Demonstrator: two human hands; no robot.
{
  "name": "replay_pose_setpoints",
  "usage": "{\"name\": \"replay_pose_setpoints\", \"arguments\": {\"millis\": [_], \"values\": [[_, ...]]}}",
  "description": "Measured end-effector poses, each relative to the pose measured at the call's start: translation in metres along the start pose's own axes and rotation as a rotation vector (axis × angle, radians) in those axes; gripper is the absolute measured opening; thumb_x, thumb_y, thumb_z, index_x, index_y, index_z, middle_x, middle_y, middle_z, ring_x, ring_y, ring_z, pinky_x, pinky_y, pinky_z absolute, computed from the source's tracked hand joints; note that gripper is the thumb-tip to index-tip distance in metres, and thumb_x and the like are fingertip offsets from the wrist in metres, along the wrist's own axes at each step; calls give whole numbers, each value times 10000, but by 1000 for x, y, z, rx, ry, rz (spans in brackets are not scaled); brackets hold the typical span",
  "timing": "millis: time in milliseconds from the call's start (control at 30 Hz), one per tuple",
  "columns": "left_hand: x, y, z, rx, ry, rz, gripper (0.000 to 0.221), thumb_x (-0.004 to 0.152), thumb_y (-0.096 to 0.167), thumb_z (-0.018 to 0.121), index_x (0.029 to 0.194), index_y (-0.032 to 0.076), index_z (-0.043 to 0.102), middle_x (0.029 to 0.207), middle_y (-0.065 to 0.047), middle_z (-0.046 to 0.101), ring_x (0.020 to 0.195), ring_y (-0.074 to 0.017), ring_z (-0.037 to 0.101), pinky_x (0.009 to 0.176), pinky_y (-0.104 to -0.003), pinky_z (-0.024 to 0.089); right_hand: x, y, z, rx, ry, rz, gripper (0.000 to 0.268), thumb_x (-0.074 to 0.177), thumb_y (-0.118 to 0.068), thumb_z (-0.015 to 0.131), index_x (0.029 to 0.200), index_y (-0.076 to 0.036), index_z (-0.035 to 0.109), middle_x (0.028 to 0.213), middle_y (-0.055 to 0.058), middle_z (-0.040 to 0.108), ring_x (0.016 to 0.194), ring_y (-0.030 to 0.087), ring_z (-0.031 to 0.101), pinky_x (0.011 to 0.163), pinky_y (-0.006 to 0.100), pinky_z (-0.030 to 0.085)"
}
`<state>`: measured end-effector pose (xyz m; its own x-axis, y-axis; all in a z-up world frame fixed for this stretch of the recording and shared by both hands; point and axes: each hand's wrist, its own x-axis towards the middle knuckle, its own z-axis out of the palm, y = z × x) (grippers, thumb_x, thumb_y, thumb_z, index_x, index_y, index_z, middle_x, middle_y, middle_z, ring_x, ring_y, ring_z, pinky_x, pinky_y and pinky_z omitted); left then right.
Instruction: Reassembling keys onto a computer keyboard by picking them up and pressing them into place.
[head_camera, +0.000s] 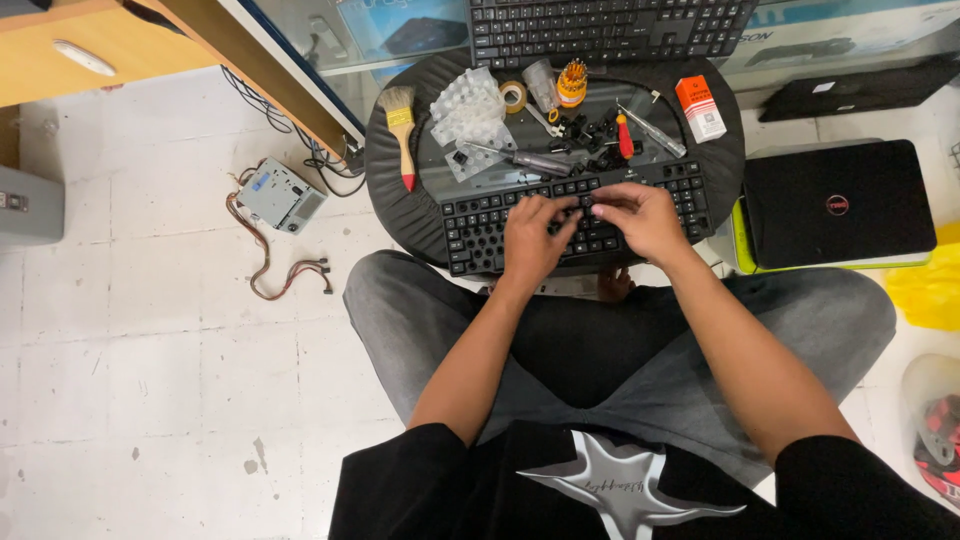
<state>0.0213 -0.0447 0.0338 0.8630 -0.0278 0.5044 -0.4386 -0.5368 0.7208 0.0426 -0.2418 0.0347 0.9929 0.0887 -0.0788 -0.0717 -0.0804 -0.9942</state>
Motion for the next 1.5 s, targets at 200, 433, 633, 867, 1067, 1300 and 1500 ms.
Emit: {"name": "replay_pose_setpoints", "arguments": {"millis": [200,433,633,867,1067,1300,1500], "values": [[-3,-34,-17,277,-118,-103,215,884,180,790,1088,132,741,869,-7,588,839,-221,619,763,-364,487,7,28,6,-620,-62,-515,205,873,-46,834,1055,-137,812,997,38,787,930,259,746,797,375,596],[-12,-46,-7,362,-132,-40,210,917,216,754,1113,160,708,885,6,557,840,-187,582,767,-335,440,5,26,24,-768,-71,-674,158,877,13,808,1017,-60,799,1030,85,793,934,263,721,810,350,595],[-11,-46,-7,370,-149,-43,184,947,210,722,1115,140,693,907,3,551,844,-180,571,768,-331,433,3,20,26,-790,-76,-696,140,890,4,796,1006,-74,804,1027,68,795,938,242,724,810,336,601],[-13,-52,-4,367,-148,-52,189,934,241,732,1104,166,694,901,10,559,841,-183,574,773,-338,422,3,22,28,-769,-79,-721,116,899,15,785,975,-72,794,1015,74,793,934,251,722,793,339,598],[-12,-49,-7,365,-161,-56,187,946,244,718,1115,171,688,905,11,547,838,-180,565,766,-336,413,3,20,28,-929,-102,-803,74,919,1,749,949,-63,770,1025,71,767,938,246,707,810,325,595],[-13,-51,-7,360,-164,-51,175,952,243,709,1111,171,691,897,13,548,832,-186,565,754,-342,413,4,37,29,-1096,-114,-877,38,922,-26,696,908,-46,724,920,78,651,898,281,667,769,341,578],[-13,-52,-5,398,-151,-44,195,923,256,739,1094,170,702,878,11,567,852,-186,581,764,-336,417,-17,9,33,-1193,-105,-931,129,932,-97,682,987,-17,767,932,95,664,968,288,680,761,370,525]]}}
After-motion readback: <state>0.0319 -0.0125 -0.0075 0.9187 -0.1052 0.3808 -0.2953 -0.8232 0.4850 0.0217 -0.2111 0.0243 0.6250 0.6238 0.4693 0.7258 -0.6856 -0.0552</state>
